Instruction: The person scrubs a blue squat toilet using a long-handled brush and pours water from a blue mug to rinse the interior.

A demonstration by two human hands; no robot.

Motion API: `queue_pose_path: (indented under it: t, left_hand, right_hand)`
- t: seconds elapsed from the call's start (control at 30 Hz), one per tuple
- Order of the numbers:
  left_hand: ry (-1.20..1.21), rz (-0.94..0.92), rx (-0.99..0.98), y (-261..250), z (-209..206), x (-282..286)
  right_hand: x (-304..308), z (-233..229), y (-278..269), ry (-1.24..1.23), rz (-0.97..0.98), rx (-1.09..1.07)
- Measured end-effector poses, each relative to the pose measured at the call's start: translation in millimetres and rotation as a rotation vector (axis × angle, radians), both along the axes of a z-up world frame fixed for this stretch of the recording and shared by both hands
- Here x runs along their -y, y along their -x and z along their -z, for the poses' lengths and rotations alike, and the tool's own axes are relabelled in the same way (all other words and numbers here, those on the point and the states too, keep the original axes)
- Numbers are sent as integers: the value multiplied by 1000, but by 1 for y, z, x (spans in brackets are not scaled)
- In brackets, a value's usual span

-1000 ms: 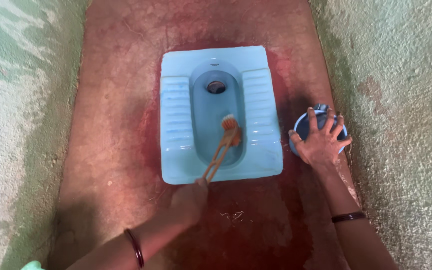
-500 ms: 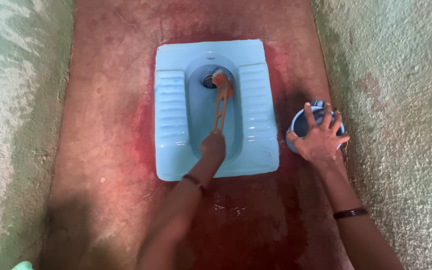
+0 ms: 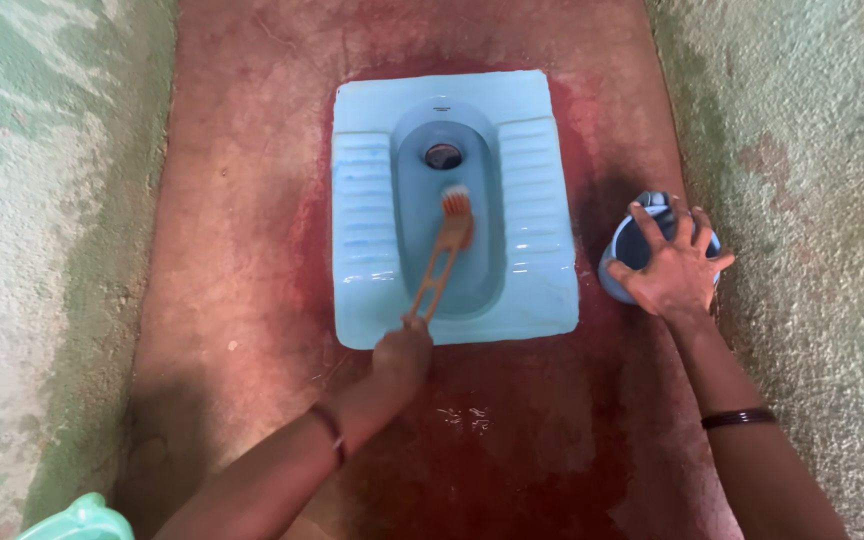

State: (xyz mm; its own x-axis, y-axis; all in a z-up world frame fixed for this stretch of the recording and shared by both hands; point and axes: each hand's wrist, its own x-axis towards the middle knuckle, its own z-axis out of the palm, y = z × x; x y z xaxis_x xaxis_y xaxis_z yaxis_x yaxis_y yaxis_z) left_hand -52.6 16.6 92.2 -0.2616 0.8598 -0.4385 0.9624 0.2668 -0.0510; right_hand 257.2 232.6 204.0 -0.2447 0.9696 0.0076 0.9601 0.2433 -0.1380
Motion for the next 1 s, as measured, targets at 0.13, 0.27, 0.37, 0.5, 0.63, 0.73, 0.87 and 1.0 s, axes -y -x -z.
queue_pose_path:
  t: [0.13,0.27,0.37,0.5,0.63,0.73,0.87,1.0]
  left_hand:
    - [87,-192,27,4,61,-109]
    - [-8,-97,-194,0,79,-191]
    - [127,-234,-102,-17,55,-206]
    - [339,120,-206,-52,-6,-126]
    - [481,312,-359,-57,-57,-37]
    - [445,320,-479,-42,-38,-51]
    - [239,40,-593,-29,21,-135]
    - [122,-114,-650,-25,57,-204]
  right_hand:
    - [0,2,1,5,17,32]
    - [1,-1,3,14,17,41]
    - [2,-4,3,46,33,53]
    - [0,-6,6,80,42,68]
    - [0,-7,5,61,20,35]
    - [2,-5,6,59,20,46]
    - [2,-5,6,40,22,30]
    - [3,-6,5,16,19,32]
